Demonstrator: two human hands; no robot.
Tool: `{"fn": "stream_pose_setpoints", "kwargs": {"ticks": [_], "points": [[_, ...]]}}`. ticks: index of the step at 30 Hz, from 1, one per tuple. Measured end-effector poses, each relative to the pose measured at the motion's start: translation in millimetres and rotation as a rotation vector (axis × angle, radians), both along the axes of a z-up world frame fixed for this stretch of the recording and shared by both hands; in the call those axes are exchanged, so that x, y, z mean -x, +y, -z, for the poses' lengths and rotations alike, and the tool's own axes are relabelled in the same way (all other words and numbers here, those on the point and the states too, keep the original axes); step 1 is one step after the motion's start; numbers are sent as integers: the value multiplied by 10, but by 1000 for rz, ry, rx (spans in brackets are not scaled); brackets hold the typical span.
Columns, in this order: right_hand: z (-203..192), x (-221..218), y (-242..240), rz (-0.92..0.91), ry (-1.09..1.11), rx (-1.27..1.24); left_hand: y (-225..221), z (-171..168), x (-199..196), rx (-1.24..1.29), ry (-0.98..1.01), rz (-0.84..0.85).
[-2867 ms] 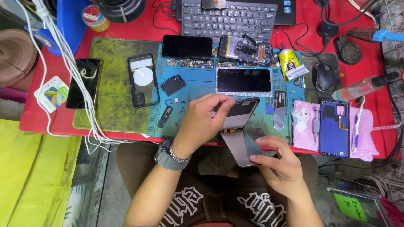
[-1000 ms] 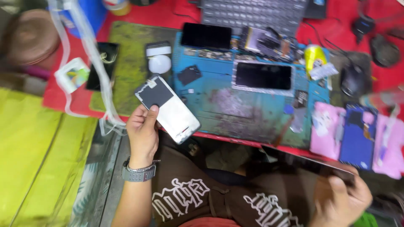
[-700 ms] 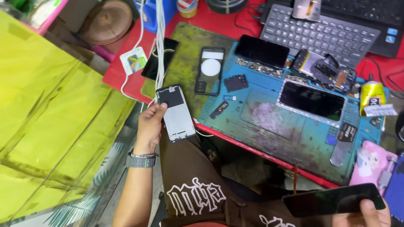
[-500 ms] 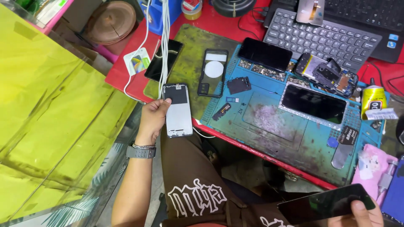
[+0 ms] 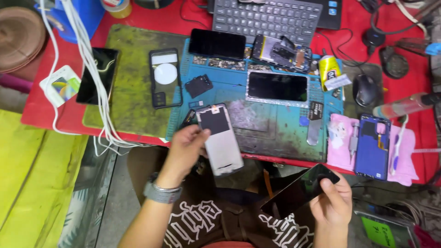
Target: Installing a new screen onto a mobile phone frame and adjusting internal ribbon cables using tweezers.
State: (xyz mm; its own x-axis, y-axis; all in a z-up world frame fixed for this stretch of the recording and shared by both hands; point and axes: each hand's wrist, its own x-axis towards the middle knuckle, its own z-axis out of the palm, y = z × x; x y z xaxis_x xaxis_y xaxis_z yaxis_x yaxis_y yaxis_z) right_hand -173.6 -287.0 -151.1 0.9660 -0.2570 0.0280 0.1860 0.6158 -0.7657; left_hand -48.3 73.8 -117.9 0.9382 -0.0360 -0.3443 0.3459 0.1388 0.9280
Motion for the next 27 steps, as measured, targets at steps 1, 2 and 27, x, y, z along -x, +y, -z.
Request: {"fn": "stream_pose_setpoints", "kwargs": {"ticks": [1,2,27], "points": [[12,38,-23,10,-1,2,-171,-14,-23,2,-1,10],[26,76,-46,12,-12,-1,-341,-27,-44,93,73,-13],[-202,53,547,97,131,438,-745,-603,346,175,125,281]]}}
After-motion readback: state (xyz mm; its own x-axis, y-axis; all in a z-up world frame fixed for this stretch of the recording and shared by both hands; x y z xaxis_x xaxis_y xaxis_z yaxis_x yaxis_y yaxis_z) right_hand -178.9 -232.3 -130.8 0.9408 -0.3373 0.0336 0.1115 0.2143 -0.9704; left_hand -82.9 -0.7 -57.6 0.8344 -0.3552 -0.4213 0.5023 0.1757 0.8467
